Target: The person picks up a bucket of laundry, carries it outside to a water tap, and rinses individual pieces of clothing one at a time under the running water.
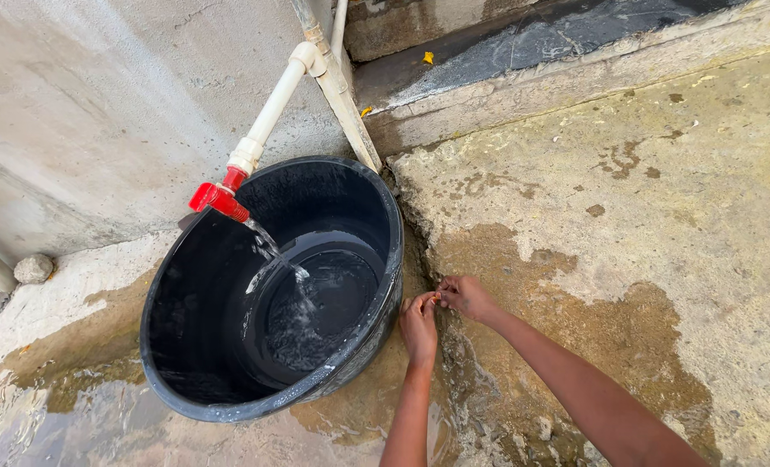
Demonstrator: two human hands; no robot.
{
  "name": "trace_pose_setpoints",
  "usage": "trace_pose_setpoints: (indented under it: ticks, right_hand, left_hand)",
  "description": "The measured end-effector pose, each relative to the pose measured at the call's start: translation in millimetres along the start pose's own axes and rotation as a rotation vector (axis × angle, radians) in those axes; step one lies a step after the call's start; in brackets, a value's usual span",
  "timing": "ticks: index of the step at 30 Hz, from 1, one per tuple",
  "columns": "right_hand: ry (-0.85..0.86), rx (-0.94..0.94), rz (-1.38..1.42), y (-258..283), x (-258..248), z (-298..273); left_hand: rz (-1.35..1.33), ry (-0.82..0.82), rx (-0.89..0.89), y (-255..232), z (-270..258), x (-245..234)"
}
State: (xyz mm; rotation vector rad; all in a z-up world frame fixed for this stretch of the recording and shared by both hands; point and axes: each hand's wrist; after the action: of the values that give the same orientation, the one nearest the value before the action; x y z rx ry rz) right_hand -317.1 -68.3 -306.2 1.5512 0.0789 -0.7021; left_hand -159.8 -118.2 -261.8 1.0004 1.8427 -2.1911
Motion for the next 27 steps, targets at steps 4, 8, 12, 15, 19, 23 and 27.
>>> trace_pose_setpoints:
  ticks: [4, 8, 12, 15, 19, 23, 27]
  right_hand:
    - [-0.021, 0.046, 0.074, -3.4, 1.0, 1.0]
    - [0.062, 0.031, 0.057, -14.8, 1.0, 0.6]
    - [0.104, -0.002, 0.174, -25.9, 1.3, 0.8]
    - [0.105, 0.061, 0.162, -25.4, 0.7, -1.7]
    - [0.069, 0.019, 0.047, -22.2, 4.0, -3.9]
    - [-0.016, -0.153, -0.116, -21.2, 1.2, -7.8]
    - [-0.082, -0.08, -0.068, -15.7, -0.8, -7.0]
  left_hand:
    - [0.047, -0.007, 0.082, -2.7, -0.3, -1.8]
    - [0.077, 0.025, -0.023, -5.6, -2.5, 3.1]
    - [-0.086, 0.069, -0.014, -7.5, -1.0, 4.2]
    - [-0.108, 0.109, -0.044, -11.3, 0.4, 4.5]
    - [-0.029, 0.111, -0.059, -12.8, -0.1, 2.2]
    - [0.062, 0.103, -0.071, 0.1, 5.6, 12.5]
    - [-0.289, 0.207, -0.259, 27.0, 20.5, 37.1]
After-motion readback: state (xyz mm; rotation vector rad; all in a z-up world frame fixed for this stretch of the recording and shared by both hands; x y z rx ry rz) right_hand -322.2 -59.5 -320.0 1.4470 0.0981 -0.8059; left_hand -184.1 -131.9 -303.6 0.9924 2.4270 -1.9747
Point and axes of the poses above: each hand's wrist, its own z-axis towards the middle knuckle, its own x-axis out of the palm, y = z × x, and after that the axes turned 12 degrees about -x, right-handed
